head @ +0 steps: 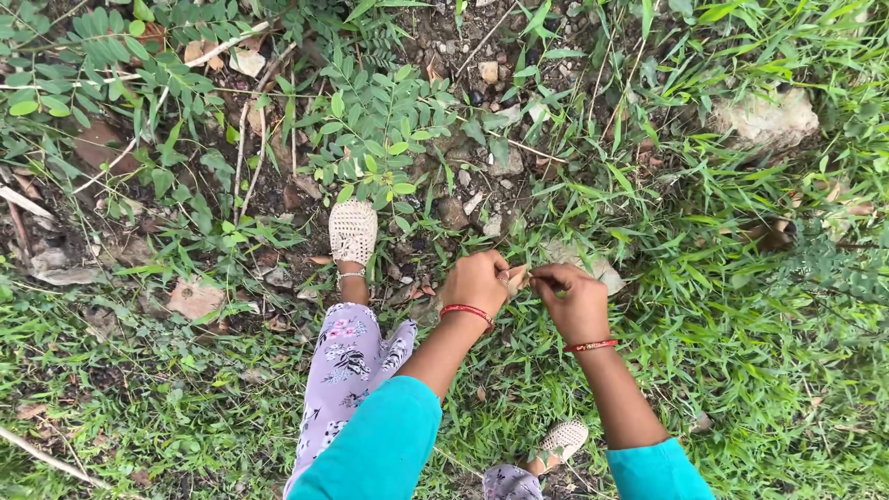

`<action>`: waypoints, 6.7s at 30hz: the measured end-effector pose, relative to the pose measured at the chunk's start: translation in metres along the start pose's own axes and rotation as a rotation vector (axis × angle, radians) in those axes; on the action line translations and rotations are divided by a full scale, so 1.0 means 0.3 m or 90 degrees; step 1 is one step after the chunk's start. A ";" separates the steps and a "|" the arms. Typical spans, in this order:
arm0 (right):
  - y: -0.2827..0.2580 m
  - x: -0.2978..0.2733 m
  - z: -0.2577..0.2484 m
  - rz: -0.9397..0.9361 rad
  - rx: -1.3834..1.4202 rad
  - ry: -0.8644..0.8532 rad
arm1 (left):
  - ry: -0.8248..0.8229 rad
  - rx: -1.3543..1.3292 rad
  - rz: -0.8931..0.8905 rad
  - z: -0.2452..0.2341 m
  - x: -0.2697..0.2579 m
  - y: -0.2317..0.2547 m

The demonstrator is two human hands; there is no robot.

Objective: Picking up dry leaves and debris from a grassy outdoor area.

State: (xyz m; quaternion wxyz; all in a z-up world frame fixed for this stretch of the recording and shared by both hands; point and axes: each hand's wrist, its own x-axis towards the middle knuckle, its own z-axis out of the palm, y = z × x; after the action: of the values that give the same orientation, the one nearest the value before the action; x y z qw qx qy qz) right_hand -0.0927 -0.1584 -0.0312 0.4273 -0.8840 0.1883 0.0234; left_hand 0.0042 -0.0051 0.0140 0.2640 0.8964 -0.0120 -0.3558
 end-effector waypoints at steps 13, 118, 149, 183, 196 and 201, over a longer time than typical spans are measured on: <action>-0.036 0.029 0.084 0.115 0.000 -0.023 | -0.053 -0.136 0.025 0.058 0.051 -0.059; 0.340 -0.445 -0.365 0.220 -0.093 0.249 | 0.047 0.079 0.168 0.254 -0.236 -0.133; 0.135 -1.557 -1.116 0.246 0.136 0.244 | -0.121 0.258 0.731 0.801 -1.321 0.625; 0.129 -1.992 -1.302 0.107 0.136 0.393 | -0.465 0.068 0.707 1.156 -1.466 0.695; 0.133 -2.046 -1.228 0.191 0.172 0.477 | -0.339 0.033 0.755 0.757 -1.753 0.694; 0.109 -2.067 -1.252 0.148 0.171 0.521 | -0.120 0.141 0.848 0.594 -1.672 0.526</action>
State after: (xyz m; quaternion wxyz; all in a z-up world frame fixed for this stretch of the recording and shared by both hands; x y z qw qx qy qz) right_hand -0.7247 -0.2700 0.3079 0.4228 -0.7300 0.4417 -0.3053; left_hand -0.4588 -0.1188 0.2985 0.3313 0.6849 -0.6204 -0.1904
